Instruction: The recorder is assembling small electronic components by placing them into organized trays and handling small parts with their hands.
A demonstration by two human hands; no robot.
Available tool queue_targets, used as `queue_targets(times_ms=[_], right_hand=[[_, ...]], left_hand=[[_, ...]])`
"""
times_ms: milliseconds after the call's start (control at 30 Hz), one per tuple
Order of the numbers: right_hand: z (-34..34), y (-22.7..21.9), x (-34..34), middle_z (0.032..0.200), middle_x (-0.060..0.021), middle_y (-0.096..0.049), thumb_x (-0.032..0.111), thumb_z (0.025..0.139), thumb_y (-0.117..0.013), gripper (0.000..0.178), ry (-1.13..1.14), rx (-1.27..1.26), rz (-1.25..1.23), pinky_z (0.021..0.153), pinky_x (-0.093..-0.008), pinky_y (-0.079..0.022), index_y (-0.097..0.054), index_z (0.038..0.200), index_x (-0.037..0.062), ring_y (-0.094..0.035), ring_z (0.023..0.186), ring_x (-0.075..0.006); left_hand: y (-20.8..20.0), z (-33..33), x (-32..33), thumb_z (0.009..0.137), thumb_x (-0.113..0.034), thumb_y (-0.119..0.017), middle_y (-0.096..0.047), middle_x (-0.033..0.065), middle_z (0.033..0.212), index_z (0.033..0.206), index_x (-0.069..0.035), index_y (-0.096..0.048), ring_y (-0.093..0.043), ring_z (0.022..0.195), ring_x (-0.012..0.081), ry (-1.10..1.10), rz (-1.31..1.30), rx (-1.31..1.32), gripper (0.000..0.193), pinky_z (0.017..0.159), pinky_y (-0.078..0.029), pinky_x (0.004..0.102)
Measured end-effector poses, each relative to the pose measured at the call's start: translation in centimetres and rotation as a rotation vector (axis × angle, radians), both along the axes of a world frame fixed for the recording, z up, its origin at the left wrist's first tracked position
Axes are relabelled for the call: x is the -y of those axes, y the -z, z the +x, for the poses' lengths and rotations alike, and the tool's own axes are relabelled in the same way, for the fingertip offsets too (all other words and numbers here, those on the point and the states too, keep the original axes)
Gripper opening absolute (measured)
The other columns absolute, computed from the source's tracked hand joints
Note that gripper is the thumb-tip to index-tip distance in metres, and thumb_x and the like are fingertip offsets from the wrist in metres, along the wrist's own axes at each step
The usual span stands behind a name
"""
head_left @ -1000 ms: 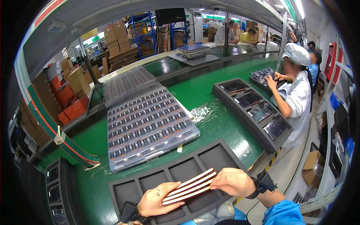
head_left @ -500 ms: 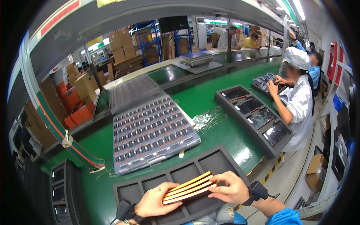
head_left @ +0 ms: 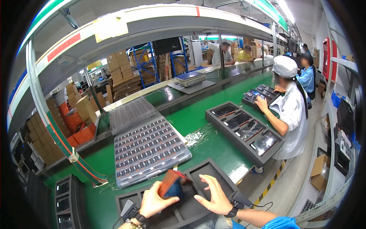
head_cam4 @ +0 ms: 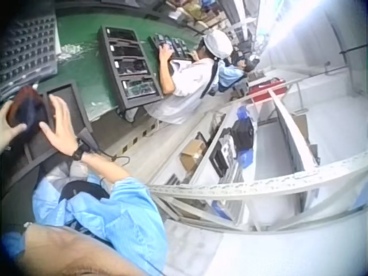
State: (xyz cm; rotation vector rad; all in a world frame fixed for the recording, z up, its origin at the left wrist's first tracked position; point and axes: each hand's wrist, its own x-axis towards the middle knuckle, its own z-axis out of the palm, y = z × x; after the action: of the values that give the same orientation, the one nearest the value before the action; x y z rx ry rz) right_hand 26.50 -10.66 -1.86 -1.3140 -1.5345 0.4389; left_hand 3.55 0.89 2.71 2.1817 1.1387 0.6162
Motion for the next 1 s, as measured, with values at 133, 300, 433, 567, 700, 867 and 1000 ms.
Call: queue_targets(times_ms=[133, 300, 433, 567, 700, 867, 1000], right_hand=[[-4.9, 1.5, -2.9, 0.156, -0.0186, -0.029, 0.027, 0.097, -0.066, 0.084, -0.346, -0.668, -0.261, 0.116, -0.0421, -0.034, -0.012, 0.156, 0.003, -0.031, 0.145, -0.0308], [-8.9, -0.3, -3.6, 0.149, -0.0087, -0.042, 0.01, 0.101, -0.058, 0.061, -0.375, -1.166, -0.393, 0.116, -0.0339, -0.031, -0.027, 0.152, 0.0021, -0.039, 0.138, -0.0163], [-8.4, 1.4, -3.7, 0.138, -0.0076, -0.054, 0.005, 0.101, -0.055, 0.049, -0.446, -1.161, -0.405, 0.11, -0.0316, -0.04, -0.037, 0.147, 0.0012, -0.052, 0.127, -0.0152], [-7.8, 1.5, -3.2, 0.129, -0.0064, -0.06, 0.007, 0.102, -0.054, 0.039, -0.42, -1.201, -0.428, 0.103, -0.032, -0.047, -0.046, 0.139, 0.0002, -0.059, 0.116, -0.0144], [-5.3, 2.0, -2.7, 0.125, -0.0075, -0.062, 0.008, 0.102, -0.055, 0.031, -0.335, -1.196, -0.443, 0.098, -0.0328, -0.051, -0.052, 0.131, -0.001, -0.06, 0.112, -0.0148], [-0.5, 1.7, -3.2, 0.132, -0.0088, -0.056, 0.003, 0.099, -0.056, 0.043, -0.196, -0.883, -0.211, 0.107, -0.0319, -0.042, -0.042, 0.14, -0.001, -0.053, 0.122, -0.0151], [2.3, 2.8, -3.5, 0.133, -0.0111, -0.05, 0.005, 0.1, -0.053, 0.049, -0.258, -0.709, -0.388, 0.109, -0.0331, -0.037, -0.032, 0.144, 0.0001, -0.047, 0.125, -0.0174]], left_hand=[[1.6, 0.9, 0.7, 0.082, -0.011, -0.082, -0.069, 0.0087, 0.101, 0.111, 0.001, -0.058, -0.068, 0.086, 0.0147, -0.257, -0.41, 0.784, 0.039, 0.078, -0.057, 0.0303], [2.0, 0.8, 2.7, 0.094, -0.019, -0.067, -0.069, 0.0069, 0.105, 0.119, -0.002, -0.06, -0.067, 0.093, 0.0161, -0.246, -0.654, 0.94, 0.031, 0.084, -0.053, 0.0305], [4.2, -1.3, 3.3, 0.106, -0.022, -0.048, -0.067, 0.0062, 0.104, 0.116, -0.002, -0.057, -0.065, 0.093, 0.0135, -0.253, -0.722, 1.118, 0.024, 0.083, -0.053, 0.0295], [5.2, -2.0, 4.0, 0.107, -0.022, -0.049, -0.066, 0.0061, 0.104, 0.114, -0.002, -0.056, -0.064, 0.092, 0.0118, -0.273, -0.596, 0.977, 0.023, 0.08, -0.052, 0.0265], [7.5, -3.8, 3.9, 0.103, -0.017, -0.056, -0.067, 0.0076, 0.095, 0.114, -0.002, -0.053, -0.066, 0.082, 0.0128, -0.339, -0.549, 0.997, 0.019, 0.073, -0.053, 0.027], [2.6, -7.3, 5.6, 0.102, -0.018, -0.057, -0.061, -0.004, 0.08, 0.106, -0.004, -0.061, -0.053, 0.062, 0.004, -0.418, -0.471, 0.694, 0.015, 0.05, -0.039, 0.0172], [3.9, -9.5, 4.3, 0.102, -0.017, -0.057, -0.065, -0.0006, 0.088, 0.113, -0.003, -0.061, -0.058, 0.071, 0.0041, -0.338, -0.534, 0.535, 0.018, 0.059, -0.046, 0.0197]])
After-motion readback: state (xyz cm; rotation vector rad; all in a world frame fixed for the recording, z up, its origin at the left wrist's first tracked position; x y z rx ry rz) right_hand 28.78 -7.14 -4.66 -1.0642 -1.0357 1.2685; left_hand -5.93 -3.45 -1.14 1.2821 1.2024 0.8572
